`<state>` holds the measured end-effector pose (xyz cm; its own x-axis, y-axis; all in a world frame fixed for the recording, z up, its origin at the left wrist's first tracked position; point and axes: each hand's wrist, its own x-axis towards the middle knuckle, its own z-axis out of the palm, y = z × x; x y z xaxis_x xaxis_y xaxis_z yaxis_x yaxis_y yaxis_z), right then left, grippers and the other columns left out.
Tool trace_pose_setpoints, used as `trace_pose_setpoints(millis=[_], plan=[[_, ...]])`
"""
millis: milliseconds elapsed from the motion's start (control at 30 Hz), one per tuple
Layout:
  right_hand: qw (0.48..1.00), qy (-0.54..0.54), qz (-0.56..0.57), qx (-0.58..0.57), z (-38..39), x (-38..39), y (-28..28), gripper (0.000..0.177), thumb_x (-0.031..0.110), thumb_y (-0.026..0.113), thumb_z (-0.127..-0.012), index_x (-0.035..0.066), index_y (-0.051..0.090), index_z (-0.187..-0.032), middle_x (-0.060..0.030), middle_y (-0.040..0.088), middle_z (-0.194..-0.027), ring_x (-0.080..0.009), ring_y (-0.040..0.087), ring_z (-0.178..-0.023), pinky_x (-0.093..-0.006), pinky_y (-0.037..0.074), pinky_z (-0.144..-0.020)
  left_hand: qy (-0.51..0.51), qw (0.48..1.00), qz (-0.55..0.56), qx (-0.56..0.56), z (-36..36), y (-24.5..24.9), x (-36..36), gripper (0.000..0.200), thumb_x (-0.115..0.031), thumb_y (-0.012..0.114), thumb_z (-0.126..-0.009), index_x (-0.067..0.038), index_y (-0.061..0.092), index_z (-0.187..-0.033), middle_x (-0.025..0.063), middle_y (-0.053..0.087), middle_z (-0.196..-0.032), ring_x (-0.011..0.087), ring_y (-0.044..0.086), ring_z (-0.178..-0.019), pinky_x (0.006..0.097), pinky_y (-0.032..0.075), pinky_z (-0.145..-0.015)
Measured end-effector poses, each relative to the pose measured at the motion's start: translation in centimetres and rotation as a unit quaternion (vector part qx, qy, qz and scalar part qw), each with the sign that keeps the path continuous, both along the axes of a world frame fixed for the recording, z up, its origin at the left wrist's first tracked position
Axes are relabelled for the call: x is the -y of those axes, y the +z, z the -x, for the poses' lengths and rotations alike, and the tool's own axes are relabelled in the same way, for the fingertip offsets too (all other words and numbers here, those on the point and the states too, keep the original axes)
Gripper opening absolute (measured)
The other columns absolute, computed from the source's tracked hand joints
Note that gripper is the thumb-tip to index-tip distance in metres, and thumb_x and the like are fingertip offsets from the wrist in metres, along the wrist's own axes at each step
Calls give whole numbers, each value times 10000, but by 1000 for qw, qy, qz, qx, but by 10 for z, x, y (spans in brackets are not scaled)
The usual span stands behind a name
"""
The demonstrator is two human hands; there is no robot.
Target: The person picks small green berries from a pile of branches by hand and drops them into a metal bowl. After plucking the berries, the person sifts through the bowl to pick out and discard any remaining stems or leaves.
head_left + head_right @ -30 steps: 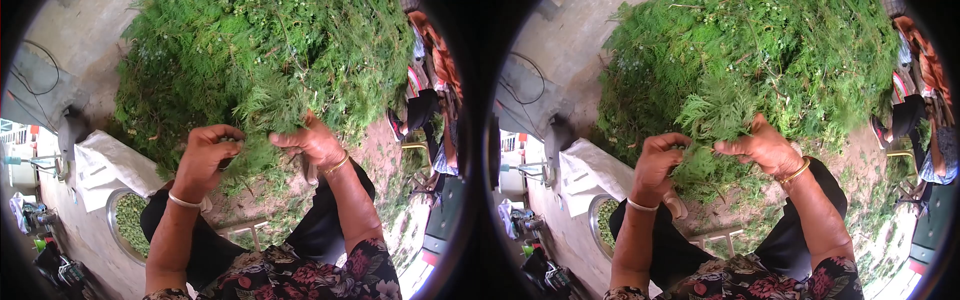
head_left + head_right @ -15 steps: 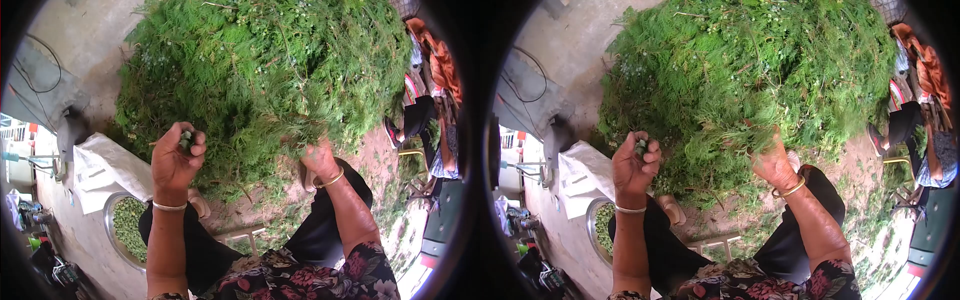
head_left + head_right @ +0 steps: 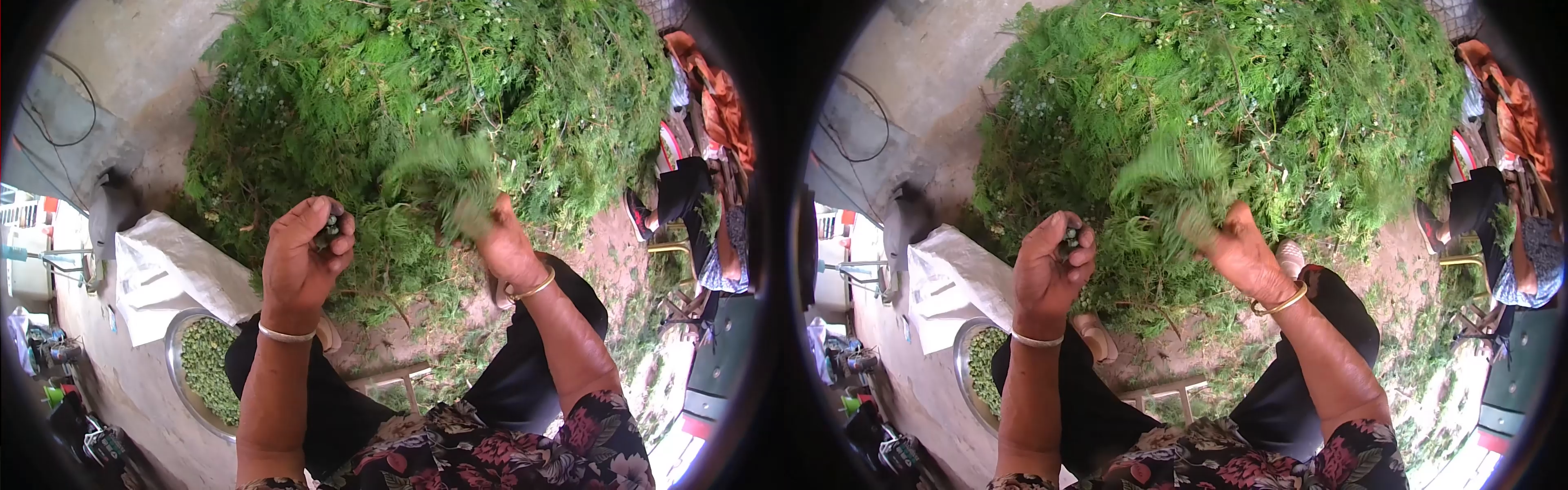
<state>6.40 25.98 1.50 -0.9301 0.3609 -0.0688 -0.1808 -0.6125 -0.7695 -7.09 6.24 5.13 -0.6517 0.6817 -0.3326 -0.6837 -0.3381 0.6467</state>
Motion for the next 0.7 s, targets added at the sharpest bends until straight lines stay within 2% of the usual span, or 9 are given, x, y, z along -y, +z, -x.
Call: trace_pose_setpoints(millis=[67,100,133,200,467,533,567,667,700], plan=[[978,4,-62,199,5,1,16,460,407,447,-951,30,464,-1213,-84,616,-1023,-185,608,-862,-284,494,-639,6,1000,8,8,1,-1,1,184,-193,566,-894,-11,562,-867,103,566,-763,130,492,-582,224,370,-451],[983,58,-87,150,4,0,22,541,491,326,-960,41,460,-1227,-91,612,-1051,-173,611,-837,-266,483,-571,6,1000,9,10,1,-3,2,184,-193,566,-894,-11,562,-867,103,566,-763,130,492,-582,224,370,-451],[983,58,-87,152,4,-3,23,541,491,326,-960,41,460,-1227,-91,612,-1051,-173,611,-837,-266,483,-571,2,1000,7,5,2,-4,4,195,-209,556,-904,-15,552,-893,110,555,-784,130,496,-593,218,380,-447],[988,123,16,95,5,-7,26,547,490,311,-964,37,459,-1233,-103,612,-1069,-187,620,-822,-265,480,-566,-2,1000,6,0,3,-5,6,207,-226,547,-915,-19,543,-918,117,544,-804,131,500,-603,213,390,-442],[989,113,64,75,2,-1,30,496,441,395,-958,-2,517,-1148,-133,633,-978,-226,633,-736,-286,490,-556,16,999,27,1,5,-3,14,159,-172,580,-879,-13,572,-877,103,582,-769,141,511,-598,235,382,-460],[984,105,-18,144,-2,0,26,354,279,538,-927,-1,518,-1143,-117,624,-992,-205,623,-800,-308,513,-592,18,1000,19,10,5,-4,16,160,-171,580,-879,-12,573,-877,105,582,-768,143,512,-597,237,383,-460],[983,99,-24,152,-3,-1,25,333,110,610,-872,27,508,-1178,-97,605,-1042,-192,595,-887,-328,527,-647,21,1000,13,18,6,-4,17,160,-170,581,-878,-10,573,-876,106,582,-767,145,513,-596,239,384,-460],[995,39,-74,59,-10,5,0,349,64,589,-872,61,492,-1207,-84,578,-1104,-201,573,-961,-341,523,-691,26,1000,11,6,7,-1,20,154,-164,580,-879,-11,573,-868,106,582,-762,147,513,-592,240,384,-459],[902,116,-394,131,-15,-4,2,336,87,578,-882,82,486,-1206,-78,564,-1124,-219,566,-987,-368,512,-752,26,1000,7,6,7,-1,21,154,-164,580,-879,-11,573,-868,106,582,-762,147,513,-592,240,384,-459]])
